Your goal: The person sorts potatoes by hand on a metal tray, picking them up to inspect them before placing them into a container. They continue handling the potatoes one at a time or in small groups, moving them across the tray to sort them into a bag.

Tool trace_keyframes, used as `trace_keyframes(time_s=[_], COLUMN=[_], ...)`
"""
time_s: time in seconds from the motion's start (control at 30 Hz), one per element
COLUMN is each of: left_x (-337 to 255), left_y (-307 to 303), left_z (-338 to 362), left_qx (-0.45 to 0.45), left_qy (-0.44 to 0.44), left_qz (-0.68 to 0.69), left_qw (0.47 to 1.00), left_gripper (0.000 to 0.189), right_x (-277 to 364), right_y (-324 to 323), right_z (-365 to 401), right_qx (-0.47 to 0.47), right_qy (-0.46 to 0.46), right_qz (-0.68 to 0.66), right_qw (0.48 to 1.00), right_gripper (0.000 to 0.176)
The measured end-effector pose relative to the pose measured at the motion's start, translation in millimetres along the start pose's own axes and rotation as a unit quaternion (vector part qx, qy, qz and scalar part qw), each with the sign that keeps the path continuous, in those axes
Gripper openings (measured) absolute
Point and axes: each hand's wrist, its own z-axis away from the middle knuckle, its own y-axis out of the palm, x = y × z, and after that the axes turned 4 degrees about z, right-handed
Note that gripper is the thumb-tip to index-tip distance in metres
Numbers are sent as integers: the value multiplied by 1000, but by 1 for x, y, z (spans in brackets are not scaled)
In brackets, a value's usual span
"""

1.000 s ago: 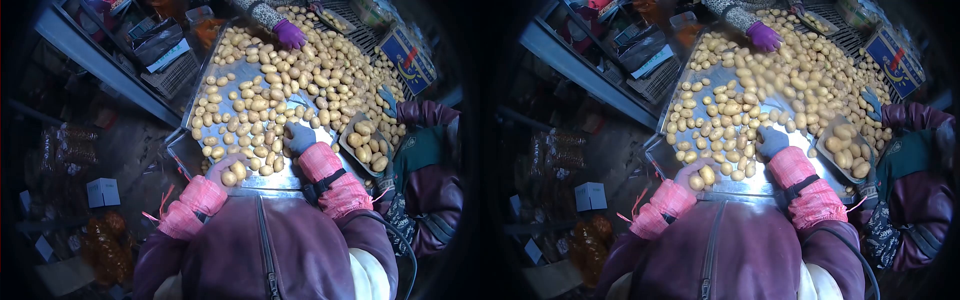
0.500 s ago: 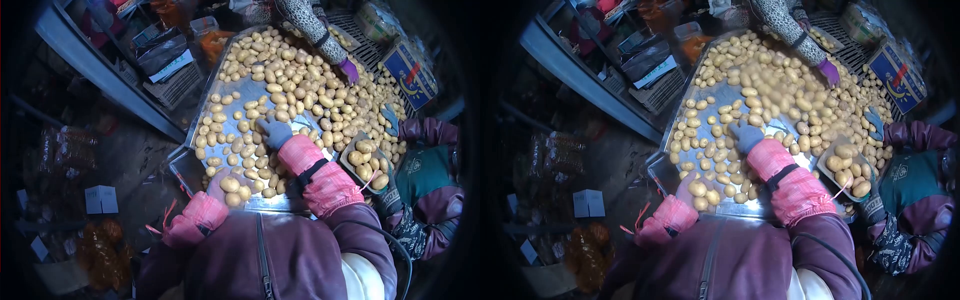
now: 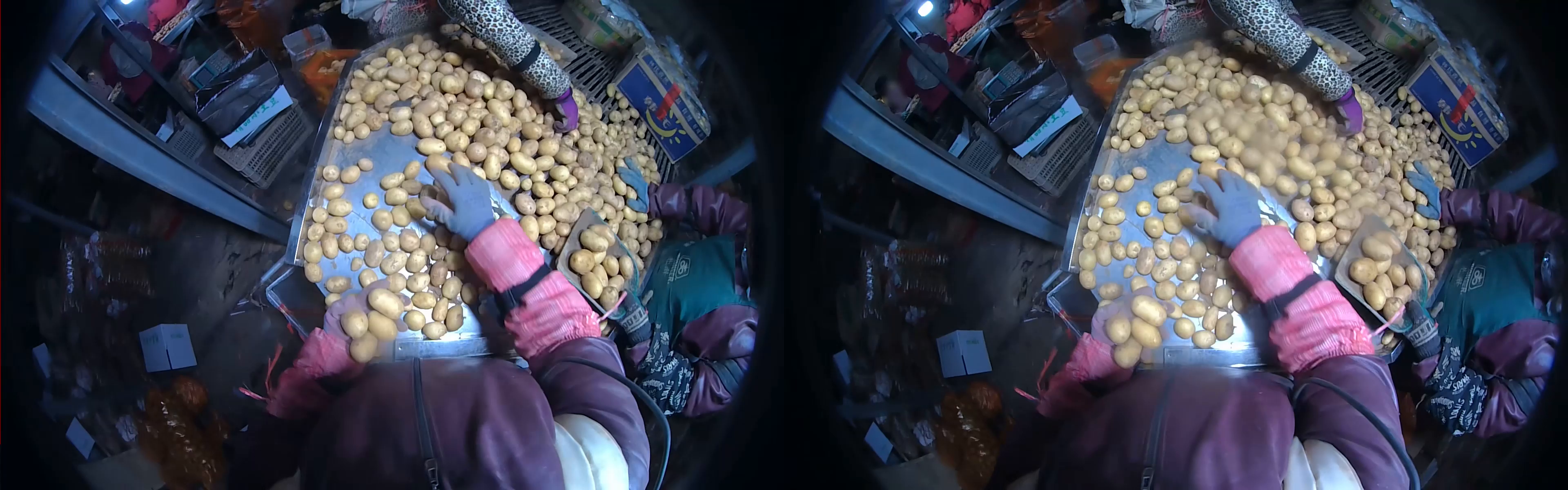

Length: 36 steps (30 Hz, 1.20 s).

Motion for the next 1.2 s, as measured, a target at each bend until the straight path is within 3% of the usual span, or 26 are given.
trace_keyframes(time_s=[0.1,0.17,0.3,0.37,0.4,0.43,0.47,0.5,0.57,0.63,0.73,0.8,0.83,0.9,0.93,1.0,1.07,1.13,1.2], left_x=[-8,-9,31,20,15,9,6,3,-2,-12,-9,3,10,14,11,6,9,40,48], left_y=[11,10,-19,-13,-10,-5,-6,-7,-11,-6,-9,-14,-15,-19,-25,-18,-4,-24,-32], left_z=[-3,-6,-7,-9,-11,-12,-15,-18,-21,-19,-25,-29,-29,-32,-34,-39,-32,-26,-12], left_qx=[-37,-81,-45,-77,-98,-132,-126,-119,-64,-87,-20,29,28,4,-18,-75,-113,-78,-103], left_qy=[-22,-82,-28,-54,-74,-108,-131,-153,-175,-192,-75,-9,-9,-67,-125,-157,-115,-100,-129], left_qz=[15,70,237,236,242,261,274,287,277,223,30,-32,-15,50,100,120,102,163,99], left_qw=[999,991,970,967,962,950,944,938,943,952,997,999,999,997,987,977,982,978,981], left_gripper=[29,28,30,36,40,45,48,51,54,55,57,60,61,48,35,24,33,54,54], right_x=[-15,0,33,33,30,19,3,-20,-46,-46,-33,-5,13,46,64,90,105,111,109], right_y=[31,41,35,30,22,27,28,41,57,63,51,34,25,12,-2,-15,-9,-2,-4], right_z=[9,16,20,9,-4,-14,-30,-33,-46,-55,-47,-37,-29,-10,-2,14,28,32,28], right_qx=[56,110,125,159,75,21,-19,18,131,208,154,109,88,97,126,168,169,179,207], right_qy=[-26,-14,-29,-17,-37,-3,-11,16,13,12,12,31,42,-45,-91,-163,-203,-194,-175], right_qz=[116,98,-69,-175,-113,-114,-20,60,171,196,64,-66,-131,-244,-231,-192,-130,-175,-233], right_qw=[991,989,989,971,990,993,1000,998,976,958,986,991,987,964,961,953,956,949,934], right_gripper=[53,55,45,38,27,23,24,35,39,42,30,33,34,36,38,42,47,47,45])
